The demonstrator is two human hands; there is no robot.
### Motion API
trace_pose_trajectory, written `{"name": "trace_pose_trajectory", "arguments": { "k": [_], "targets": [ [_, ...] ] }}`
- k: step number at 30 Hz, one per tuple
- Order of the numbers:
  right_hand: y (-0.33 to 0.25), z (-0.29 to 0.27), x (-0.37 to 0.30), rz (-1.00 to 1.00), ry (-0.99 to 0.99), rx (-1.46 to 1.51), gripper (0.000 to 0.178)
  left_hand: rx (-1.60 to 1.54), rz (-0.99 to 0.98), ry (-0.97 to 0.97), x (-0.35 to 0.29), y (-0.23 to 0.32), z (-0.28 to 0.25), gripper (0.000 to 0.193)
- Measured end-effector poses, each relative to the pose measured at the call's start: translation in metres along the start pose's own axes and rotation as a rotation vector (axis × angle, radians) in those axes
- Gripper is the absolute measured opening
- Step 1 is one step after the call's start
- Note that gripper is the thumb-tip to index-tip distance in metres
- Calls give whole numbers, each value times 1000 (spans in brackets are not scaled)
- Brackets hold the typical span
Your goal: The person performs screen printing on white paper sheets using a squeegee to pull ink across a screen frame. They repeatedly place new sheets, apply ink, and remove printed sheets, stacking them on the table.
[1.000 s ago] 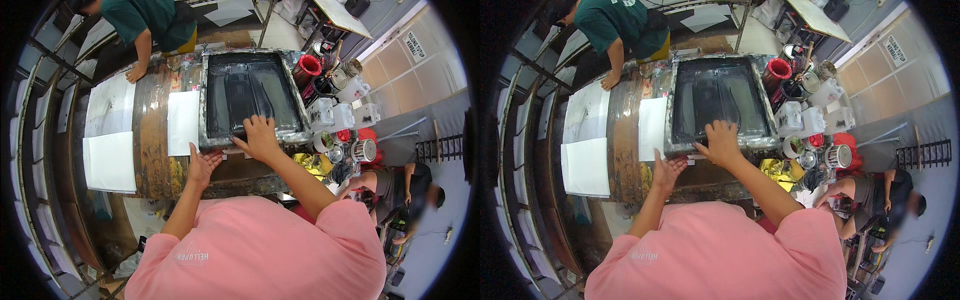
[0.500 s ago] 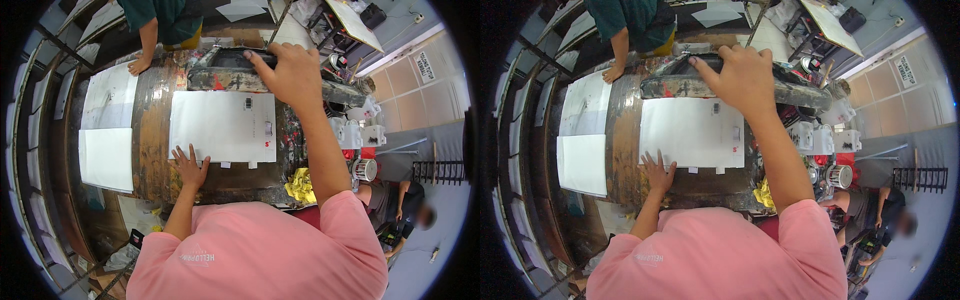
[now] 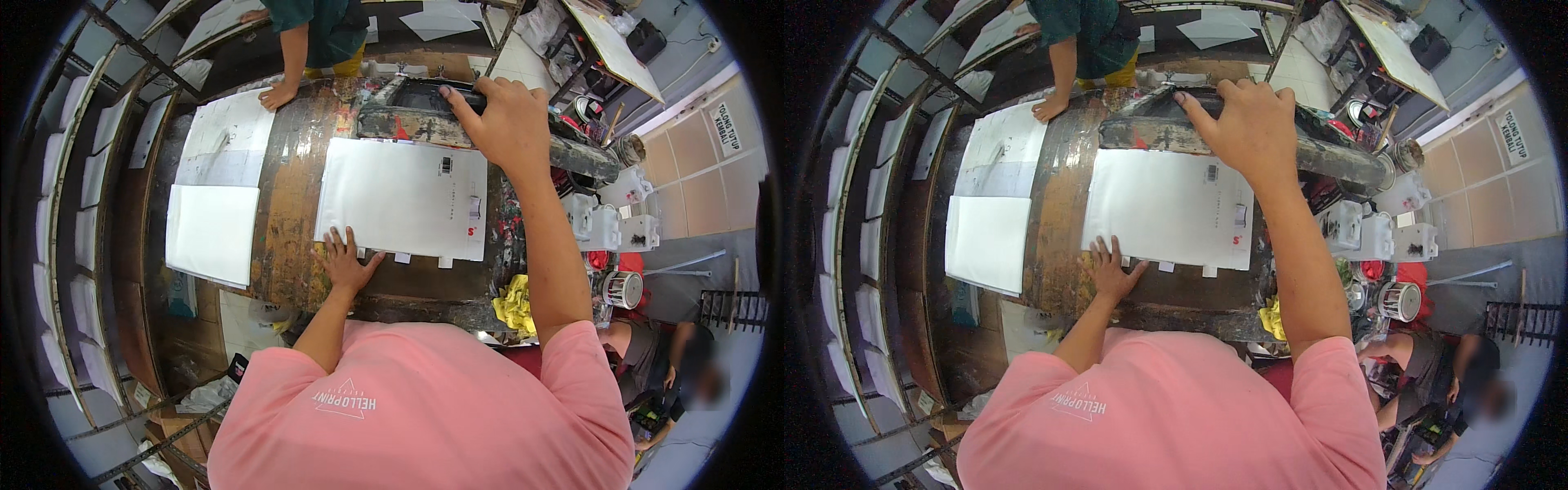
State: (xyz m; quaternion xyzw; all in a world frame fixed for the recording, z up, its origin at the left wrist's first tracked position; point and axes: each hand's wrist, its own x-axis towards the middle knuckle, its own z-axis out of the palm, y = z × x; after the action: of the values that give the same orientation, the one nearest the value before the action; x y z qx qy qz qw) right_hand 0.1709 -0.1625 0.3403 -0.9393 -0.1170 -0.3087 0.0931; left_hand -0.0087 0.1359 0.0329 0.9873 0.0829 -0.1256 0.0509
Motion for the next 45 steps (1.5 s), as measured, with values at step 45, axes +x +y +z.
{"name": "trace_pose_trajectory", "arguments": {
  "k": [45],
  "targets": [
    [-1, 3, -29, 20, -102, 10, 70, -1491, 467, 53, -11, 118, -141, 97]
  ]
}}
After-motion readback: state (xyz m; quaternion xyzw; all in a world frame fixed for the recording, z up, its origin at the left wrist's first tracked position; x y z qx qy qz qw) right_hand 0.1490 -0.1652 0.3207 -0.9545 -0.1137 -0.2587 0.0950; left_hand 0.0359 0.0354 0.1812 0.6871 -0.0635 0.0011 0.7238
